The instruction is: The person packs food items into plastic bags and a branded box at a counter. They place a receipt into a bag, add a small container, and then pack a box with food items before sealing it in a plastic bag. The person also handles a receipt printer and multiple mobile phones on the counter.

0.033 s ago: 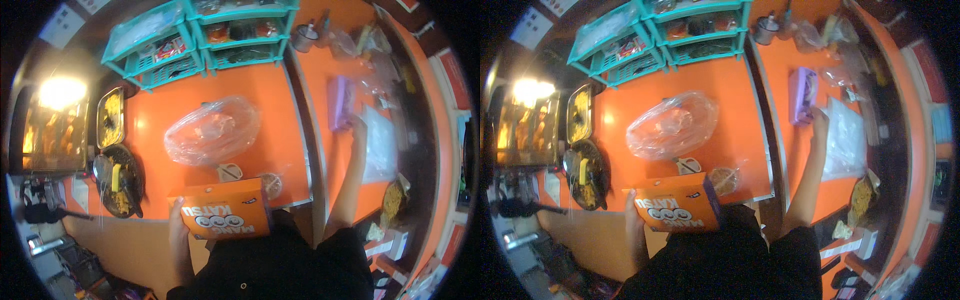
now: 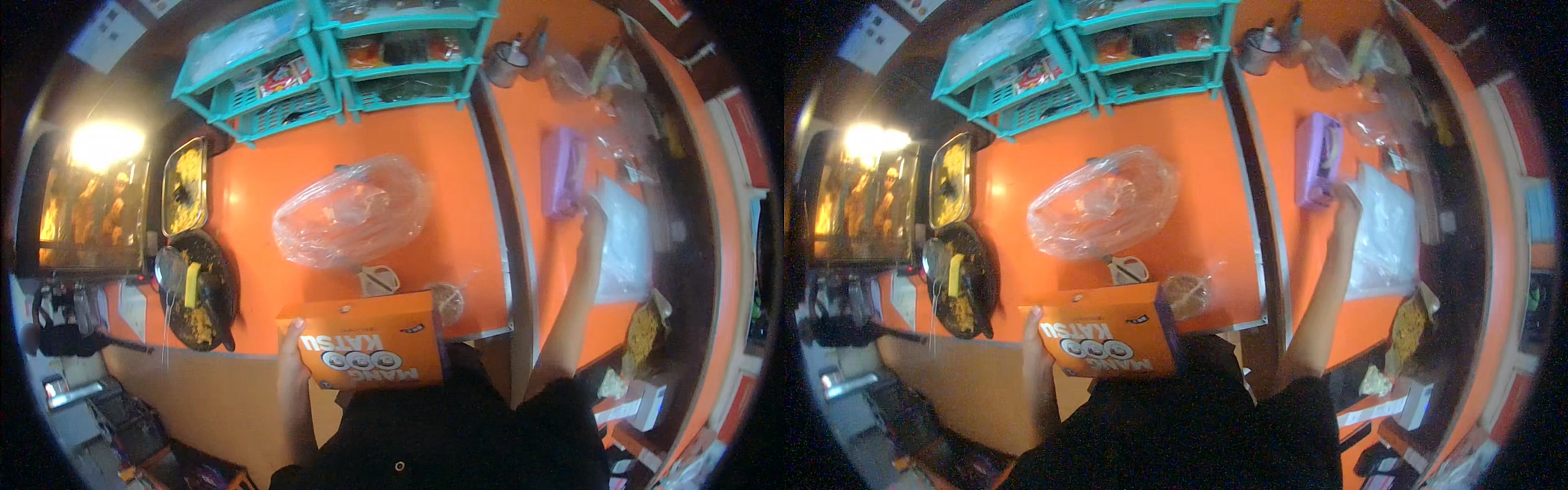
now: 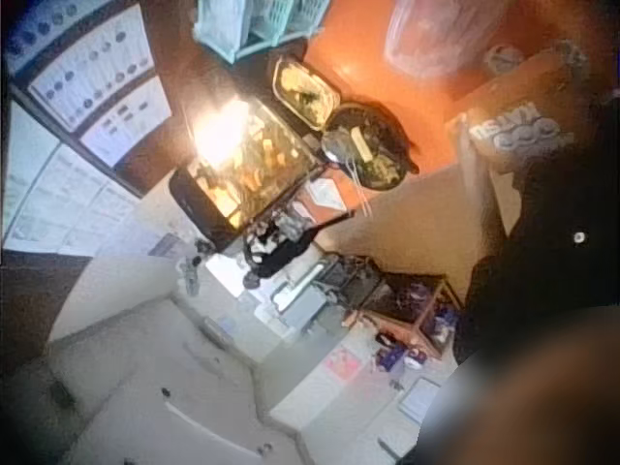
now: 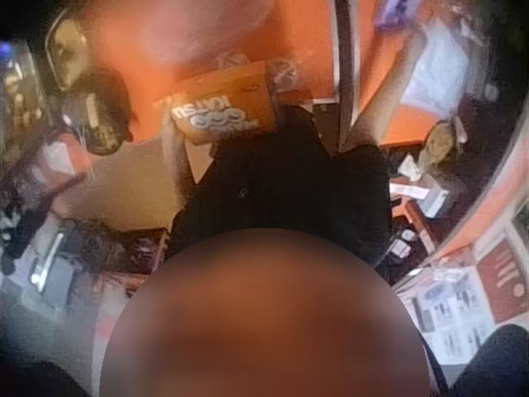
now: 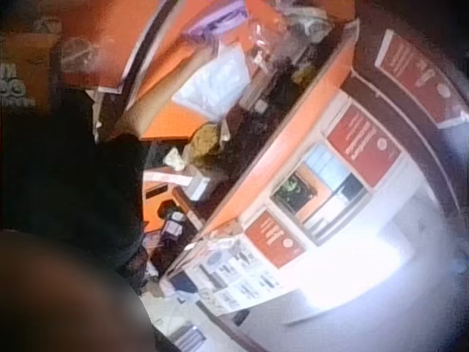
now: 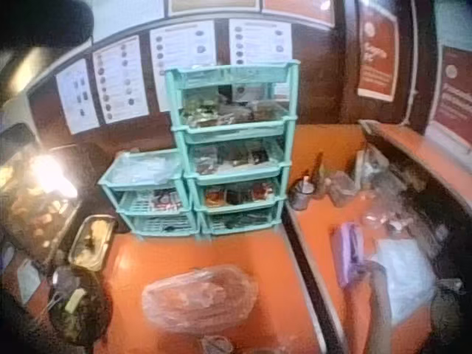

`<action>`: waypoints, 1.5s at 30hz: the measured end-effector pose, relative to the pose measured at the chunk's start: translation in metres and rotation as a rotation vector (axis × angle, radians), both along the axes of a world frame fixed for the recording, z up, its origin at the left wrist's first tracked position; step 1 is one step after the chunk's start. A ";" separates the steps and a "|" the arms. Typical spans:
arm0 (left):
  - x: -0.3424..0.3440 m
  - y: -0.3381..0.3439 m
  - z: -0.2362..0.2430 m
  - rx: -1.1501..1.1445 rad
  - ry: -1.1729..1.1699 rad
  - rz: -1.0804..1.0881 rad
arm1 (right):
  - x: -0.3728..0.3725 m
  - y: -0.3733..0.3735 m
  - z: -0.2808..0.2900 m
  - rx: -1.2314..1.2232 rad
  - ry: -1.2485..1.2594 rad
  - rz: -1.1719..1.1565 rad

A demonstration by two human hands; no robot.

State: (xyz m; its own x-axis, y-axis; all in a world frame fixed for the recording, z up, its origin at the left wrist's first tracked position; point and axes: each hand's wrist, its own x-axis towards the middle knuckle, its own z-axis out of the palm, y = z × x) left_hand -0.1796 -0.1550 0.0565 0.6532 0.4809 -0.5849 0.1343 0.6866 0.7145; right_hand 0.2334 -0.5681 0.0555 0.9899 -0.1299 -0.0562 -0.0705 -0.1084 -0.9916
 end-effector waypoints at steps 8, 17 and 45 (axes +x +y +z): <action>-0.003 0.007 0.007 -0.025 -0.072 -0.067 | -0.017 -0.017 -0.069 -0.540 -0.103 -0.125; -0.007 0.029 0.022 0.067 -0.211 -0.250 | -0.110 0.106 0.070 -0.078 0.079 0.883; -0.047 0.034 -0.016 -0.231 -0.248 -0.600 | -0.439 0.131 0.026 1.043 0.334 0.550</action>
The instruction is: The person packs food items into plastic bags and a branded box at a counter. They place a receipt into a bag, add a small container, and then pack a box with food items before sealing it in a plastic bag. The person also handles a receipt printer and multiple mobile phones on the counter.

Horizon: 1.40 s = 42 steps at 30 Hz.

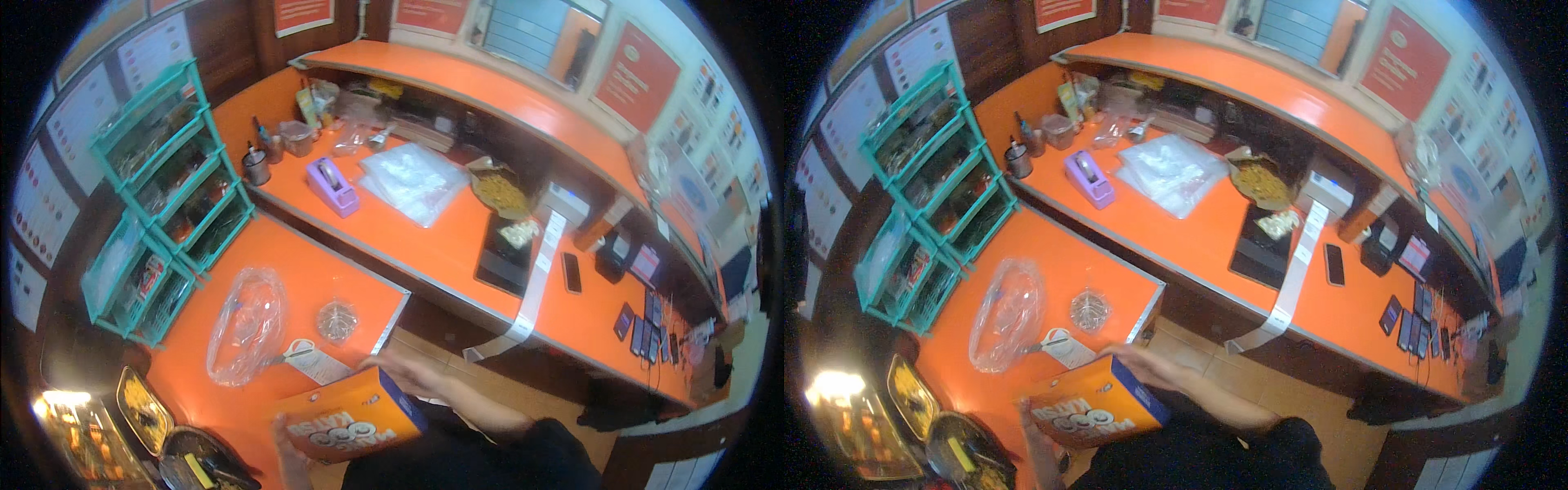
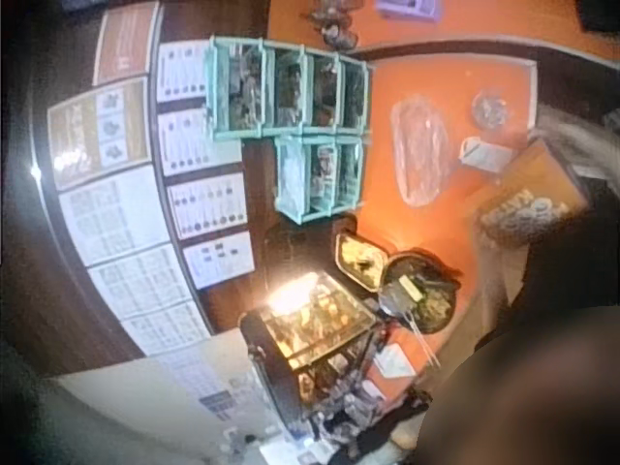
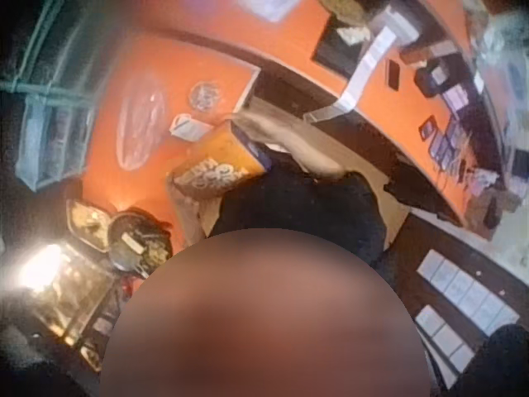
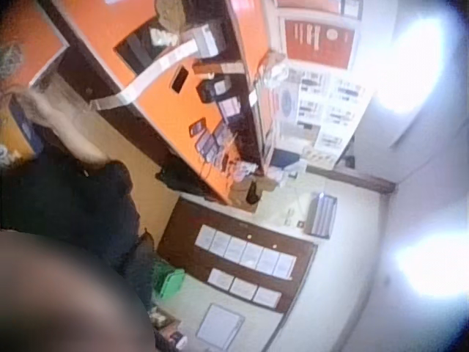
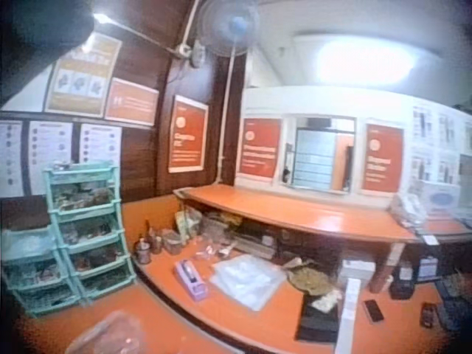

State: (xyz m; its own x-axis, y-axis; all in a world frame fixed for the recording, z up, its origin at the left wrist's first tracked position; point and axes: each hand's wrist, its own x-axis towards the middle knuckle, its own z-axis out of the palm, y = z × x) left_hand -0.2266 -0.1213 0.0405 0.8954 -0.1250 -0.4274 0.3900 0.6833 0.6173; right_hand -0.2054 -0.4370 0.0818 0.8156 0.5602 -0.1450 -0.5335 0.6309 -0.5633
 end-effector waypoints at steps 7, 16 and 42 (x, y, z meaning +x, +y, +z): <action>0.019 -0.086 0.031 0.256 -0.022 -0.188 | -0.058 -0.021 0.050 -1.180 -0.128 -0.778; 0.086 -0.198 0.125 0.968 -0.919 -1.206 | -0.064 -0.067 0.069 -1.201 -0.155 -0.548; 0.074 -0.515 0.094 1.066 -0.760 -1.096 | -0.312 -0.560 -0.076 -2.396 1.317 -1.345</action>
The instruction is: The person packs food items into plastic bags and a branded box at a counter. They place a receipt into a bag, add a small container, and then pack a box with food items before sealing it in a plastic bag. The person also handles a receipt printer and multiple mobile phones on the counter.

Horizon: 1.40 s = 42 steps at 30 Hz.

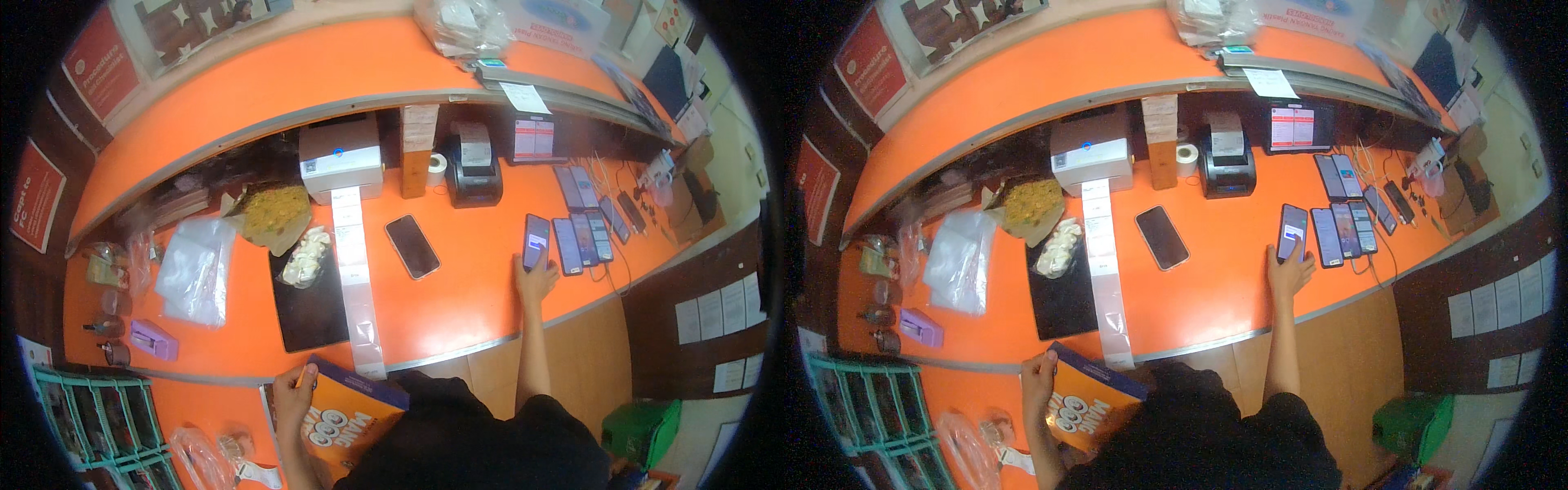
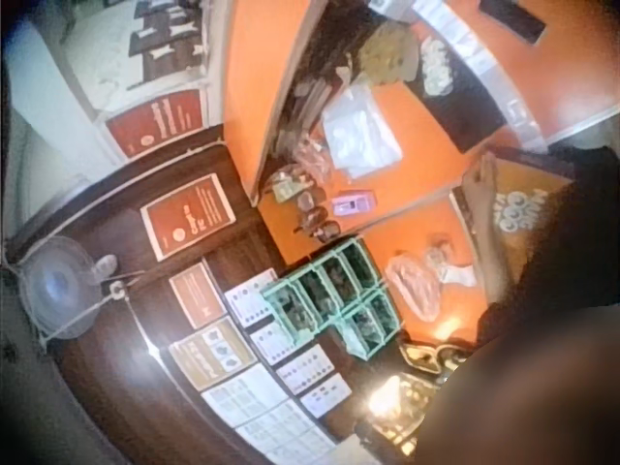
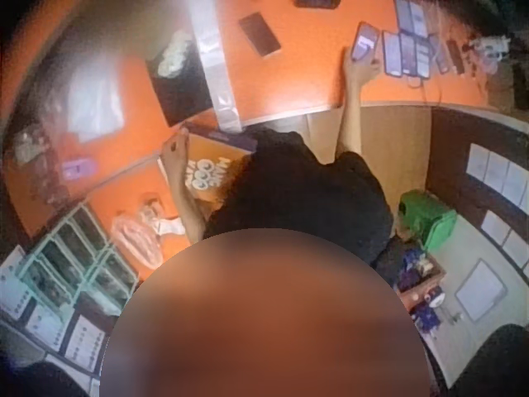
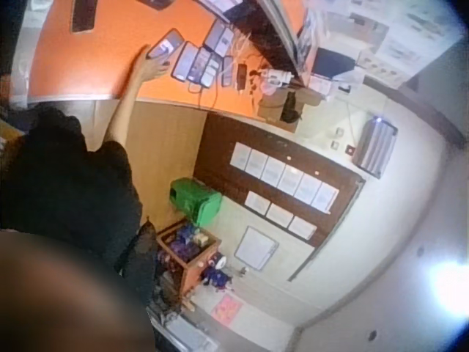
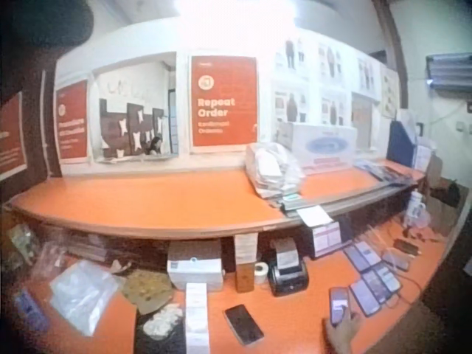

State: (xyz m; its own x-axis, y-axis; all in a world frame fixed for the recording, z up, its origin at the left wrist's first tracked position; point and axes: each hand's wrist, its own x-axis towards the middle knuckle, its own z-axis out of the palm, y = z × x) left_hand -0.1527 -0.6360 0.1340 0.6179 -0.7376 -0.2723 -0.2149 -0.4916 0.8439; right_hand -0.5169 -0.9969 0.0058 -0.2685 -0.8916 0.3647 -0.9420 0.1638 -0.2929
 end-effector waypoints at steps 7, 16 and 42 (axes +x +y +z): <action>0.000 -0.028 0.011 0.030 0.023 -0.047 | -0.016 0.002 -0.002 -0.151 0.095 0.150; 0.015 0.034 0.050 0.213 0.083 0.213 | -0.044 -0.034 0.038 -0.387 0.341 0.166; -0.117 0.449 -0.020 -0.095 0.119 1.638 | 0.558 0.400 0.008 0.750 -0.194 2.166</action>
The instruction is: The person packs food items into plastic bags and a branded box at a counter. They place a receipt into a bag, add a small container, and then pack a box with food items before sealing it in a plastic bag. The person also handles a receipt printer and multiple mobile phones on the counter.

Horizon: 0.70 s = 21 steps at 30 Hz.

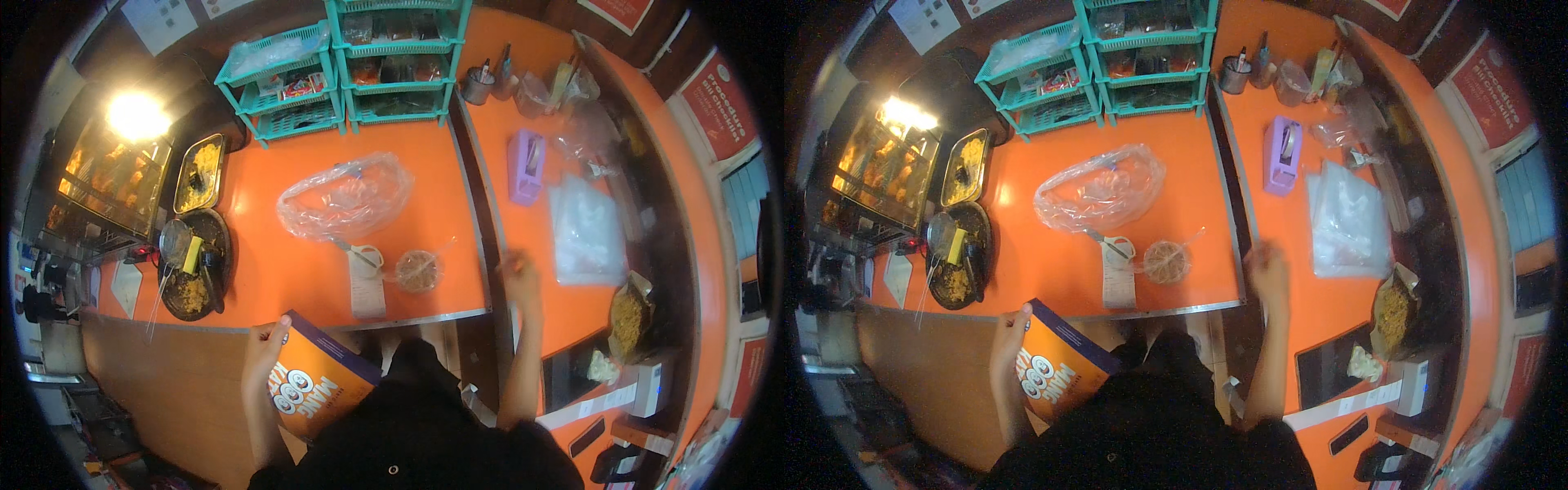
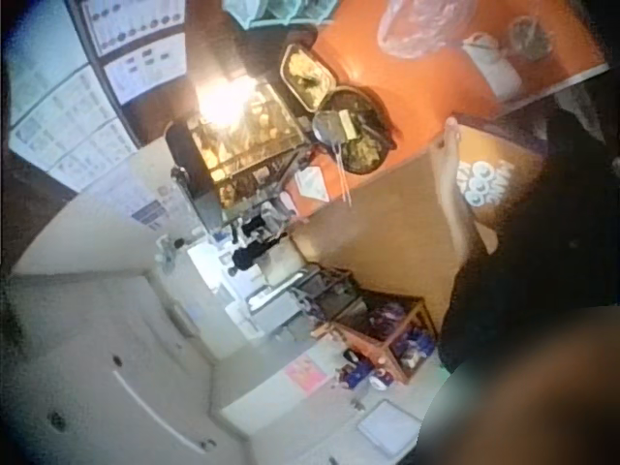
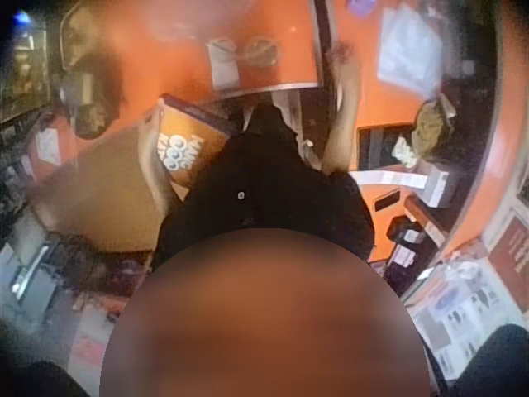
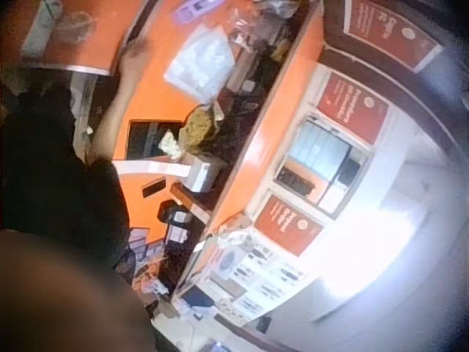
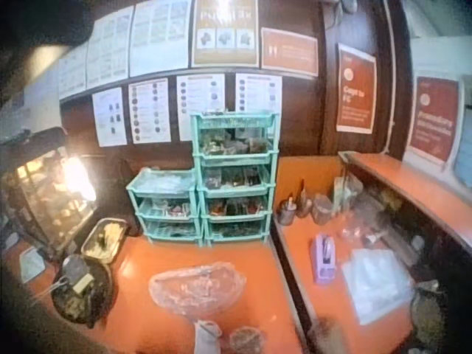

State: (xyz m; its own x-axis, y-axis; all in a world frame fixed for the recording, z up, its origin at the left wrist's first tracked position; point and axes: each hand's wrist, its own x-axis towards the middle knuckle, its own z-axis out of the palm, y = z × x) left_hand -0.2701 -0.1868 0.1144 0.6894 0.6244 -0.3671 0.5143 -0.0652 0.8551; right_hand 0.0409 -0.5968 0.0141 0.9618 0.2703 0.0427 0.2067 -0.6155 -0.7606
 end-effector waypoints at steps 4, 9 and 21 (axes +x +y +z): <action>0.000 0.001 0.012 0.072 -0.105 0.047 | 0.176 0.004 -0.007 -0.177 -0.264 -0.459; 0.007 -0.016 0.034 0.127 -0.039 0.092 | 0.274 0.009 -0.007 0.131 0.278 -0.328; 0.023 -0.042 0.024 0.041 -0.009 0.194 | 0.180 0.004 -0.009 -0.240 -0.319 -0.385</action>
